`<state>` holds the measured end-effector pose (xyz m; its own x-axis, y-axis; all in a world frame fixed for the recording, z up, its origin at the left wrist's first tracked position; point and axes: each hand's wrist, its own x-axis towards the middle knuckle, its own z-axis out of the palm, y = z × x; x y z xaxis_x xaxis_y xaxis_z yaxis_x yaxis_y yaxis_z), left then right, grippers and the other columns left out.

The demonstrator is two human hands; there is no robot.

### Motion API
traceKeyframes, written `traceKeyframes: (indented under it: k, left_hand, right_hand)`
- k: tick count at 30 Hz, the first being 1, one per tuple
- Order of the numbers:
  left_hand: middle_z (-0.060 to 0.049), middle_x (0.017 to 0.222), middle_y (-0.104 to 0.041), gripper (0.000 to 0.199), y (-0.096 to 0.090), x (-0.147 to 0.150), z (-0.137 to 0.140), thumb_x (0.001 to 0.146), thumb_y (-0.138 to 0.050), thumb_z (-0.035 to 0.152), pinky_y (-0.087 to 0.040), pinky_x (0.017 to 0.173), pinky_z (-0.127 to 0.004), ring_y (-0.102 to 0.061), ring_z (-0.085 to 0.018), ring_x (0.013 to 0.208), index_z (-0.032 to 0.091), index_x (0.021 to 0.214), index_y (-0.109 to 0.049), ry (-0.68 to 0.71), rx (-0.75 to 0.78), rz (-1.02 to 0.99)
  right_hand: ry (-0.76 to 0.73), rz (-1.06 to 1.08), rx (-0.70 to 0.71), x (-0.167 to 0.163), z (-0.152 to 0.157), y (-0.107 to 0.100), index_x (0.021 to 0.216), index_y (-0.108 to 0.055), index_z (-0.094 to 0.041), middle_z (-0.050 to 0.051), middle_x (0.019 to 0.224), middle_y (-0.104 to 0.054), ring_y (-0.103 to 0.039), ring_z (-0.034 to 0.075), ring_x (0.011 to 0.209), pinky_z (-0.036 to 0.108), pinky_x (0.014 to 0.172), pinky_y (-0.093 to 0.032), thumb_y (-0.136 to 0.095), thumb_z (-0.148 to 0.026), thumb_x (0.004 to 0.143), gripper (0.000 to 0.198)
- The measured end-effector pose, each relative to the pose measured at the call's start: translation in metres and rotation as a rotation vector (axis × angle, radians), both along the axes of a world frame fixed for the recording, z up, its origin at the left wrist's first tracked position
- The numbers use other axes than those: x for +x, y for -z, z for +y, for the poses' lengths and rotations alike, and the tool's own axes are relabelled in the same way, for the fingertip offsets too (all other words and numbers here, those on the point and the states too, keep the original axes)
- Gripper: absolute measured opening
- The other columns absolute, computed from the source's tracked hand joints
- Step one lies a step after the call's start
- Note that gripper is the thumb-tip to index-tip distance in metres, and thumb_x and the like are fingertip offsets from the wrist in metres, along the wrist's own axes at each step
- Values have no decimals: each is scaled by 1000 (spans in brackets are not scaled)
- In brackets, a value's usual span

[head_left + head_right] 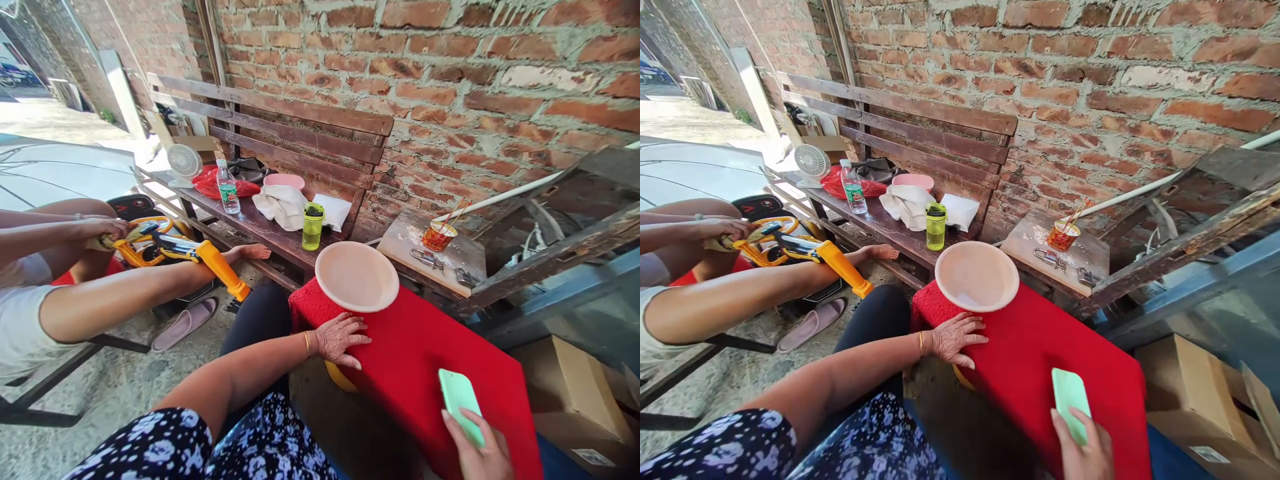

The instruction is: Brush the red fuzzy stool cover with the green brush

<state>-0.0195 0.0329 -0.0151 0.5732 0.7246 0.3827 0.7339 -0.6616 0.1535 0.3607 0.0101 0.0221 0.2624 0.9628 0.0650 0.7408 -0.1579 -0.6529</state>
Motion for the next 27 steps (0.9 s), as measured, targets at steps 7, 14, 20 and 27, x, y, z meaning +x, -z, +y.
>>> traceKeyframes:
  k: [7, 14, 20, 27]
  left_hand:
    - [-11, 122, -65, 51, -3, 2, 0, 94, -55, 62, -45, 100, -37, -60, -24, 112, 20, 119, -66, -130, -78, -235]
    - [-6, 92, -68, 33, -7, 9, 7, 101, -47, 41, -45, 92, -34, -63, -19, 94, 19, 93, -70, -191, -104, -244]
    - [-3, 72, -63, 36, -24, 16, 2, 104, -41, 36, -44, 71, -30, -59, -16, 71, 18, 84, -65, -170, -20, -286]
    - [0, 65, -58, 33, -36, 25, -18, 98, -52, 42, -38, 62, -32, -51, -15, 60, 21, 76, -64, 59, 136, -216]
  right_hand:
    - [-453, -8, 48, -131, 11, -2, 92, -72, -25, 10, 97, -66, -65, 30, 90, 46, 82, -51, -51, -81, 72, 64]
    - [-113, -186, -20, -49, 27, -4, 85, -70, -37, 9, 88, -64, -64, 37, 67, 56, 58, -50, -58, -81, 61, 52]
    - [-286, -111, -4, -111, 9, -17, 89, -71, -32, 9, 93, -65, -67, 35, 83, 51, 70, -55, -57, -77, 71, 50]
    - [-432, -156, -42, -139, 11, -10, 96, -71, -29, 9, 102, -65, -66, 33, 89, 48, 78, -53, -46, -84, 74, 65]
